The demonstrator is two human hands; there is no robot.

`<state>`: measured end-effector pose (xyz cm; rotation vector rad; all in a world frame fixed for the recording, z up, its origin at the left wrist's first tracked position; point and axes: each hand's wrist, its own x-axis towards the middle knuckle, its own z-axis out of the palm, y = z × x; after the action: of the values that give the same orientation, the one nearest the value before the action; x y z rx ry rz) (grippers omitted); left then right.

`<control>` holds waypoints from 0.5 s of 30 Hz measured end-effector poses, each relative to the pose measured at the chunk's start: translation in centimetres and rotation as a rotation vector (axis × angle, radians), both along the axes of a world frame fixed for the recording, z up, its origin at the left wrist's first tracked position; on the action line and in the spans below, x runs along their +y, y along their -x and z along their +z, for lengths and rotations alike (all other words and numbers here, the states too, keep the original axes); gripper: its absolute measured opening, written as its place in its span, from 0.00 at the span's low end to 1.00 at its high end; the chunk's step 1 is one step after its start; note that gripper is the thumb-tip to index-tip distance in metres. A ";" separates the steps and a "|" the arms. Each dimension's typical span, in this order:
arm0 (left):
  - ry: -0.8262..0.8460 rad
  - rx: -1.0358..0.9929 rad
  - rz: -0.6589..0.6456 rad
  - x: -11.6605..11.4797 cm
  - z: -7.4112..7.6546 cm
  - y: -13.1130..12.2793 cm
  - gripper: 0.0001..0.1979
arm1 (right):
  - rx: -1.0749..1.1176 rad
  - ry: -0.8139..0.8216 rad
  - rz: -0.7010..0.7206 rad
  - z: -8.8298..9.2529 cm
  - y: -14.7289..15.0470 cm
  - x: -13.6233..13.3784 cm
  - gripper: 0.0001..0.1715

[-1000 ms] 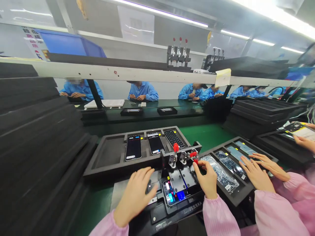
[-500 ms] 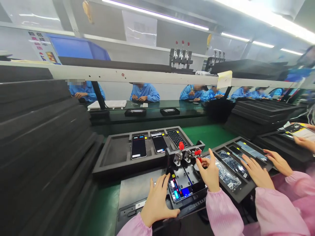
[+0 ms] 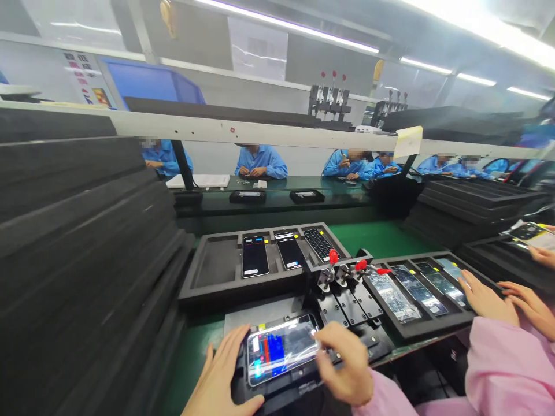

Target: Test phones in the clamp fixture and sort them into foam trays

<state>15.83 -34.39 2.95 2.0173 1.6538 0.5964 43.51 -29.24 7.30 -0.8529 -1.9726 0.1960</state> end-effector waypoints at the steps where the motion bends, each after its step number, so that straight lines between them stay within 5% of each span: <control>1: 0.001 -0.038 0.052 -0.6 -0.4 0.9 0.43 | -0.152 0.044 0.106 -0.5 1.5 -0.2 0.20; 4: -0.038 -0.244 0.295 -1.8 -1.1 2.6 0.33 | -0.462 0.216 0.203 -1.4 4.5 0.4 0.32; 8: -0.146 -0.551 0.621 -2.1 -1.6 3.5 0.26 | -0.334 0.352 0.243 -2.1 5.1 1.8 0.16; 11: -0.133 -0.674 0.668 -1.9 -2.2 3.9 0.26 | -0.176 0.527 0.214 -2.6 4.9 2.6 0.16; 15: -0.080 -0.741 0.649 -1.8 -2.4 4.1 0.27 | -0.356 0.667 0.270 -3.0 5.4 3.4 0.32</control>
<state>11.71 -36.22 0.51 1.0252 1.7534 1.4365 38.10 -25.87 4.28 -1.0842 -2.3939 0.9573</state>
